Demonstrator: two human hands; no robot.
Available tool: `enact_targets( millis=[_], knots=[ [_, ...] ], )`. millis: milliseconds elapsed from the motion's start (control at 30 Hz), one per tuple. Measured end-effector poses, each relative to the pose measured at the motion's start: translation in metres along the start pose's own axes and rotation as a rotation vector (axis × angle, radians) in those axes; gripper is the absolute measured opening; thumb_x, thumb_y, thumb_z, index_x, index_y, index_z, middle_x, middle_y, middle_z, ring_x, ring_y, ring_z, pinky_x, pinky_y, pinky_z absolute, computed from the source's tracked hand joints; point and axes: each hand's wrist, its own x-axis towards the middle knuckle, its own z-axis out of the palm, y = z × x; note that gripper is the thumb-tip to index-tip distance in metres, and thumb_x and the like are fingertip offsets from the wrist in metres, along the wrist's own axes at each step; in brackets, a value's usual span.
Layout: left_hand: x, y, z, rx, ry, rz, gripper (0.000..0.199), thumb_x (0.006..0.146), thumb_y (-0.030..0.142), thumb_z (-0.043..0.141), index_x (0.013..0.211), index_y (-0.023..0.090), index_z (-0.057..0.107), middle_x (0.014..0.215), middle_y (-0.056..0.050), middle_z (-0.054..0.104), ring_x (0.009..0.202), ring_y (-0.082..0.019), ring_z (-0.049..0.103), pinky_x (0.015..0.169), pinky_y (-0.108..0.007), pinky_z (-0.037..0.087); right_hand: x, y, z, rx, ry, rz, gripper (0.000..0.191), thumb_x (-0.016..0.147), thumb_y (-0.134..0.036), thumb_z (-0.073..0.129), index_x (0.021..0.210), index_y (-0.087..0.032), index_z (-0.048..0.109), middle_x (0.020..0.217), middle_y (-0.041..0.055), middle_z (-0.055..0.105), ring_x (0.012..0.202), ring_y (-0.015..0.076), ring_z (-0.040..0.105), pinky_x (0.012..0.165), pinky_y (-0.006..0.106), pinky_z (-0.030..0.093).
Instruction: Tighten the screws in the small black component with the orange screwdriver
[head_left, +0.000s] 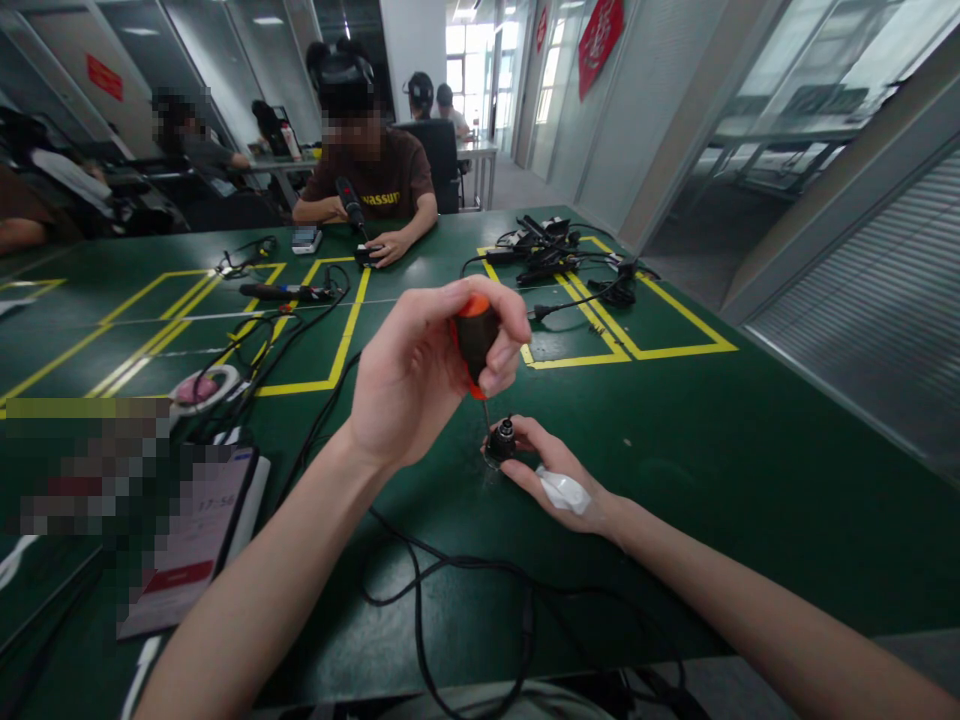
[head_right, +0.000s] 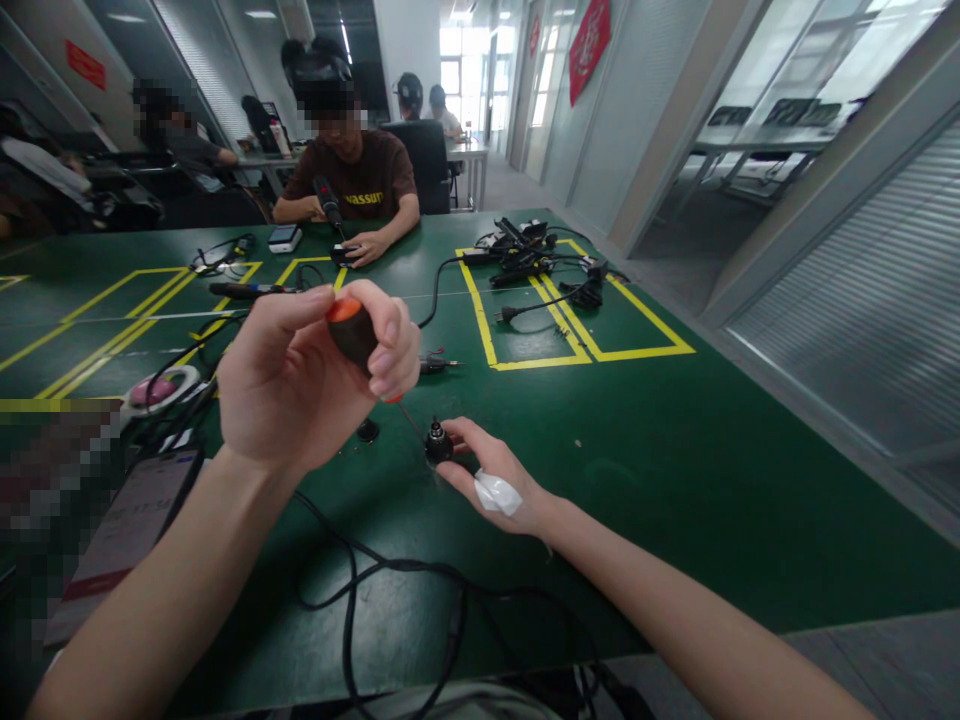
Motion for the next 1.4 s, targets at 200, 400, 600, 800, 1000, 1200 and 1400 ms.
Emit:
enact_targets(
  millis=[200, 400, 600, 800, 1000, 1200, 1400],
  knots=[
    [-0.0014, -0.0026, -0.0025, 0.014, -0.023, -0.013, 0.033, 0.095, 0.041, 0.06, 0.076, 0.014, 0.061, 0.067, 0.0, 0.052, 0.059, -0.009, 0.052, 0.056, -0.021, 0.043, 0.0001, 0.0007, -0.0005, -0.017, 0.001, 0.012, 0.033, 0.094, -0.028, 0.064, 0.126, -0.023, 0.056, 0.118, 0.0097, 0.074, 0.102, 0.0258, 0.074, 0.094, 0.044, 0.062],
    [-0.002, -0.0038, -0.0035, 0.013, -0.05, -0.011, 0.025, 0.094, 0.038, 0.064, 0.084, 0.016, 0.056, 0.066, 0.002, 0.055, 0.054, -0.007, 0.05, 0.054, -0.019, 0.041, -0.0001, 0.0033, 0.0008, -0.01, 0.011, 0.018, 0.035, 0.094, -0.028, 0.064, 0.127, -0.023, 0.056, 0.118, 0.0095, 0.074, 0.102, 0.0263, 0.074, 0.095, 0.045, 0.061],
    [-0.0018, -0.0016, -0.0015, 0.048, -0.024, -0.031, 0.044, 0.099, 0.054, 0.054, 0.087, 0.013, 0.065, 0.063, 0.001, 0.048, 0.054, -0.008, 0.046, 0.053, -0.022, 0.041, 0.0005, 0.002, 0.0014, -0.01, 0.014, 0.007, 0.034, 0.094, -0.029, 0.064, 0.126, -0.023, 0.056, 0.118, 0.0095, 0.074, 0.102, 0.0259, 0.074, 0.095, 0.045, 0.061],
    [-0.0018, -0.0032, -0.0026, 0.032, -0.026, -0.022, 0.038, 0.098, 0.047, 0.056, 0.088, 0.013, 0.067, 0.069, -0.001, 0.055, 0.059, -0.009, 0.052, 0.058, -0.023, 0.046, 0.0005, -0.0005, 0.0002, -0.032, 0.012, -0.001, 0.033, 0.095, -0.028, 0.063, 0.126, -0.023, 0.056, 0.118, 0.0101, 0.074, 0.103, 0.0262, 0.074, 0.095, 0.046, 0.061],
    [-0.0013, -0.0034, -0.0018, 0.019, -0.047, -0.03, 0.025, 0.091, 0.039, 0.066, 0.088, 0.015, 0.061, 0.076, -0.002, 0.064, 0.065, -0.011, 0.062, 0.061, -0.021, 0.05, 0.0007, -0.001, 0.0014, -0.014, 0.018, 0.009, 0.032, 0.093, -0.026, 0.064, 0.124, -0.024, 0.056, 0.117, 0.0094, 0.075, 0.101, 0.0259, 0.074, 0.095, 0.046, 0.061],
    [-0.0009, -0.0035, -0.0003, 0.017, -0.026, -0.023, 0.021, 0.092, 0.037, 0.065, 0.092, 0.016, 0.06, 0.069, 0.001, 0.061, 0.056, -0.008, 0.053, 0.055, -0.02, 0.045, 0.001, -0.0003, 0.0024, -0.002, 0.019, 0.013, 0.033, 0.094, -0.029, 0.064, 0.126, -0.023, 0.055, 0.116, 0.0097, 0.075, 0.102, 0.027, 0.074, 0.095, 0.047, 0.06],
    [-0.0018, -0.0029, -0.0003, 0.026, -0.028, -0.032, 0.036, 0.097, 0.046, 0.058, 0.093, 0.012, 0.069, 0.069, -0.001, 0.055, 0.058, -0.008, 0.05, 0.057, -0.022, 0.044, 0.0004, -0.0005, 0.0008, 0.007, 0.011, 0.004, 0.034, 0.096, -0.031, 0.064, 0.128, -0.024, 0.056, 0.12, 0.0092, 0.074, 0.104, 0.0257, 0.074, 0.098, 0.046, 0.06]
  ],
)
